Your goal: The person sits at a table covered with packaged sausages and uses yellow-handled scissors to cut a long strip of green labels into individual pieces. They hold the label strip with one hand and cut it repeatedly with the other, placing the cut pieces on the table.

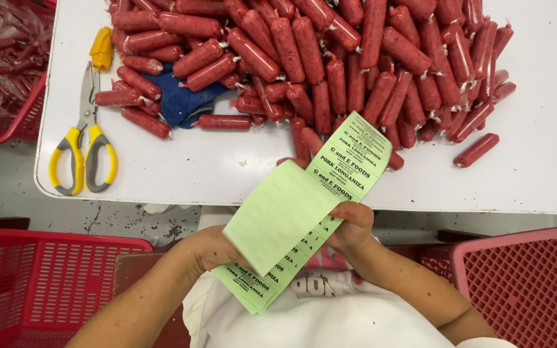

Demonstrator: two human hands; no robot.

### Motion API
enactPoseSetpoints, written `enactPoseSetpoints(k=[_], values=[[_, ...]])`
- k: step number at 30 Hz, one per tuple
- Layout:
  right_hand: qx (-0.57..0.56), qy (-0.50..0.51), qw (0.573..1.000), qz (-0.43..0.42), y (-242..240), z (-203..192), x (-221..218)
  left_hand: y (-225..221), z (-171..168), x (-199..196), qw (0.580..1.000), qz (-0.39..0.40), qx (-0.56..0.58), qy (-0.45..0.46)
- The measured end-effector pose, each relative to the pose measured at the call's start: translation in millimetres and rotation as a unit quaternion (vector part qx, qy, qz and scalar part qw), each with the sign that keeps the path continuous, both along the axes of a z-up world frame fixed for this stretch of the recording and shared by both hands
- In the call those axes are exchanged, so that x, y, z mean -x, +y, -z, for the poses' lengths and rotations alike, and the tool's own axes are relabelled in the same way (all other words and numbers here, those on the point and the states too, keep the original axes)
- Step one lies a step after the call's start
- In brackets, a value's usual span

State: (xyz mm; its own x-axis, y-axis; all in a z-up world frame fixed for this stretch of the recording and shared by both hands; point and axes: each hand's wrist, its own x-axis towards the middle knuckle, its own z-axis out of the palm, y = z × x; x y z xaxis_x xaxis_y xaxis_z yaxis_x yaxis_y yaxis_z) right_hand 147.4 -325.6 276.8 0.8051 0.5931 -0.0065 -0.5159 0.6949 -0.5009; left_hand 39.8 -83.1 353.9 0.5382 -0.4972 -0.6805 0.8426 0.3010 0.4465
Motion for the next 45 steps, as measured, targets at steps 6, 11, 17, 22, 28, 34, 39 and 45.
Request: enactPoseSetpoints(k=[6,11,17,22,28,34,39,45], values=[[0.01,0.013,0.996,0.083,41.1,-98.9,-8.7,1.9,-51.7,-14.5,0.996,0.058,-0.008,-0.069],[0.05,-0.014,0.993,0.102,56.4,-160.9,-17.1,12.4,-61.3,-17.4,0.985,0.102,-0.038,-0.134],[0.089,-0.077,0.979,0.166,59.0,-161.4,-44.0,25.9,-86.5,-14.9,0.881,0.145,-0.267,-0.361],[0.032,-0.308,0.951,0.02,80.2,-198.8,-55.9,12.2,-76.9,-10.4,0.546,-0.14,-0.496,-0.661],[0.0,-0.268,0.963,0.01,112.2,-221.4,-47.0,-8.7,-76.0,-47.4,0.494,-0.209,-0.498,-0.681],[0.064,-0.354,0.933,-0.004,101.8,-221.2,-57.6,-11.2,-74.5,-52.4,0.57,-0.205,-0.457,-0.651],[0.077,-0.399,0.914,-0.017,108.2,-228.4,-63.8,-8.6,-74.4,-57.1,0.528,-0.187,-0.511,-0.652],[0.152,-0.499,0.853,-0.014,115.3,-263.5,-54.0,0.2,-98.1,-52.5,0.502,-0.203,-0.526,-0.656]])
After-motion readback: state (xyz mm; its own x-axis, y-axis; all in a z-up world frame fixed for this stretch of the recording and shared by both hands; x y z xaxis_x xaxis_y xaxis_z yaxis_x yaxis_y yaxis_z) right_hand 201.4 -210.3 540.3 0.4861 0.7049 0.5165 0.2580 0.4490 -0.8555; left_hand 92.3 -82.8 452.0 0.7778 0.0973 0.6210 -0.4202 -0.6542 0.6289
